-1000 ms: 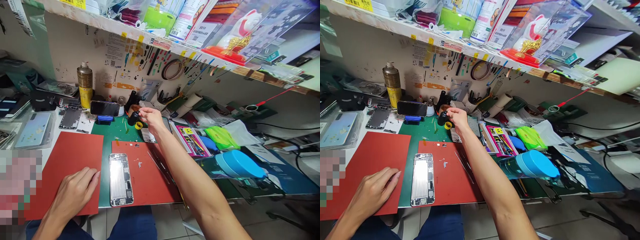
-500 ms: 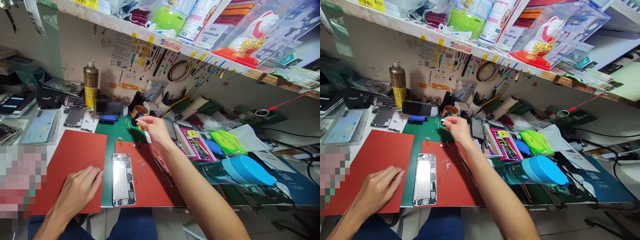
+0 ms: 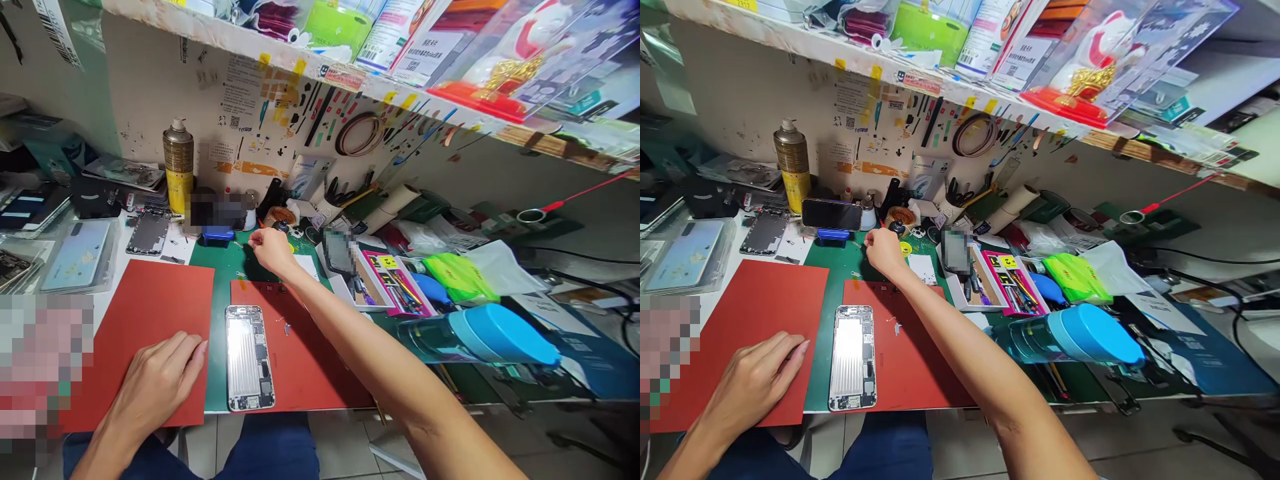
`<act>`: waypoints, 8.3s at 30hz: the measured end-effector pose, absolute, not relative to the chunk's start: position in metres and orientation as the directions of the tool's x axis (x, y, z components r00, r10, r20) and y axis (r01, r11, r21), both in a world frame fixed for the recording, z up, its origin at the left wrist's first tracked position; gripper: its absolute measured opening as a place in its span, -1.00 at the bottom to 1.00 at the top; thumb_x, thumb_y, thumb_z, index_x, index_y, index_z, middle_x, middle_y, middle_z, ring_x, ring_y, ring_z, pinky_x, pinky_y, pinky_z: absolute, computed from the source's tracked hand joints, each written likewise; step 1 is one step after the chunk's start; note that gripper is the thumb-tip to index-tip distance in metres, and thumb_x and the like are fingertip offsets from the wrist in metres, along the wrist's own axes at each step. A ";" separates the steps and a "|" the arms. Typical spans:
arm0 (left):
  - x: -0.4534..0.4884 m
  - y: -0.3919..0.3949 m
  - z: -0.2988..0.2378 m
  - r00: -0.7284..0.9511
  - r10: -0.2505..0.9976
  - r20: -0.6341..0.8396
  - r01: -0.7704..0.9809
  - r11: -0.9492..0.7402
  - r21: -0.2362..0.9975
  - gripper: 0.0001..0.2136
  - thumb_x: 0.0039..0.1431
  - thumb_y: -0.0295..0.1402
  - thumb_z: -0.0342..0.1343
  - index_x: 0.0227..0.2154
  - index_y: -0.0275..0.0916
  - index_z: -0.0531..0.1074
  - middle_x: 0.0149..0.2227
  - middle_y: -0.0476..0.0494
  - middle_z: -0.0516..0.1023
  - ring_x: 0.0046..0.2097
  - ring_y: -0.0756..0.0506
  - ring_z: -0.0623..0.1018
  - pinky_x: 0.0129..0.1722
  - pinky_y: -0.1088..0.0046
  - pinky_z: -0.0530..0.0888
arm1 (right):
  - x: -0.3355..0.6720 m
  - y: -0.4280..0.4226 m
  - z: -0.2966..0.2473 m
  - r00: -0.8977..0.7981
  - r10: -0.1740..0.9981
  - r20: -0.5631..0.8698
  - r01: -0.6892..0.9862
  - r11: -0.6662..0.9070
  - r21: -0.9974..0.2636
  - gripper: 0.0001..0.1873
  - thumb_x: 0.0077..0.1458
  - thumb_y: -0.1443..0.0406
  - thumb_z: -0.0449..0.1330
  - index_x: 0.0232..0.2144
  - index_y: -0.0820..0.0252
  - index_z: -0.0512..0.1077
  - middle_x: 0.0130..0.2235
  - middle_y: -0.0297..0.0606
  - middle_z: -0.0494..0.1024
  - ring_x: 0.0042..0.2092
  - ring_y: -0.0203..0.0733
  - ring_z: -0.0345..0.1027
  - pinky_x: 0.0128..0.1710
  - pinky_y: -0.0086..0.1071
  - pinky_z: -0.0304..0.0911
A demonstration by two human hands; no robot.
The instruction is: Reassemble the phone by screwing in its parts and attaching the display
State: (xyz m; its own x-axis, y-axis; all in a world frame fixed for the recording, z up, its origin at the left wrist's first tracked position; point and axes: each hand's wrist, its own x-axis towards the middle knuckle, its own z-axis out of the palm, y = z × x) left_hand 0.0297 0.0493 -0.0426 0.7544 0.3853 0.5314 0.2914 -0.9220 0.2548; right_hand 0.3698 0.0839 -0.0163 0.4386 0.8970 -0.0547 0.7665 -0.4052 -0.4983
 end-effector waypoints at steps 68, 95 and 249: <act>0.028 -0.008 -0.033 0.915 0.268 0.303 0.188 -0.945 0.268 -0.63 0.53 -0.14 0.15 0.22 -0.26 0.46 0.11 -0.26 0.69 0.07 -0.23 0.61 0.09 0.17 0.53 | 0.202 -0.210 -0.040 0.540 0.648 -0.537 -0.587 -0.167 -0.792 -0.34 0.18 -0.05 0.48 0.23 0.05 0.55 0.23 0.21 0.61 -0.46 -0.22 0.54 -0.62 -0.43 0.18; 0.049 0.021 -0.020 0.909 0.279 0.311 0.216 -0.951 0.222 -0.58 0.51 -0.04 0.14 0.20 -0.24 0.46 0.14 -0.30 0.64 0.12 -0.29 0.57 0.12 0.07 0.53 | 0.246 -0.191 -0.025 0.790 0.602 0.116 0.395 -0.354 -0.848 -0.71 0.32 0.05 0.33 -0.28 0.10 0.69 -0.40 -0.22 0.70 -0.47 -0.19 0.53 -0.50 -0.40 0.42; 0.092 0.037 -0.027 0.961 0.198 0.192 0.146 -0.956 0.254 -0.54 0.50 -0.23 0.09 0.35 -0.29 0.38 0.30 -0.42 0.47 0.27 -0.42 0.41 0.24 -0.12 0.51 | 0.326 -0.110 0.004 0.095 0.952 0.291 0.911 0.035 -0.411 -0.81 0.51 0.38 0.10 -0.11 0.23 0.53 -0.20 -0.17 0.57 -0.22 -0.15 0.49 -0.23 -0.28 0.39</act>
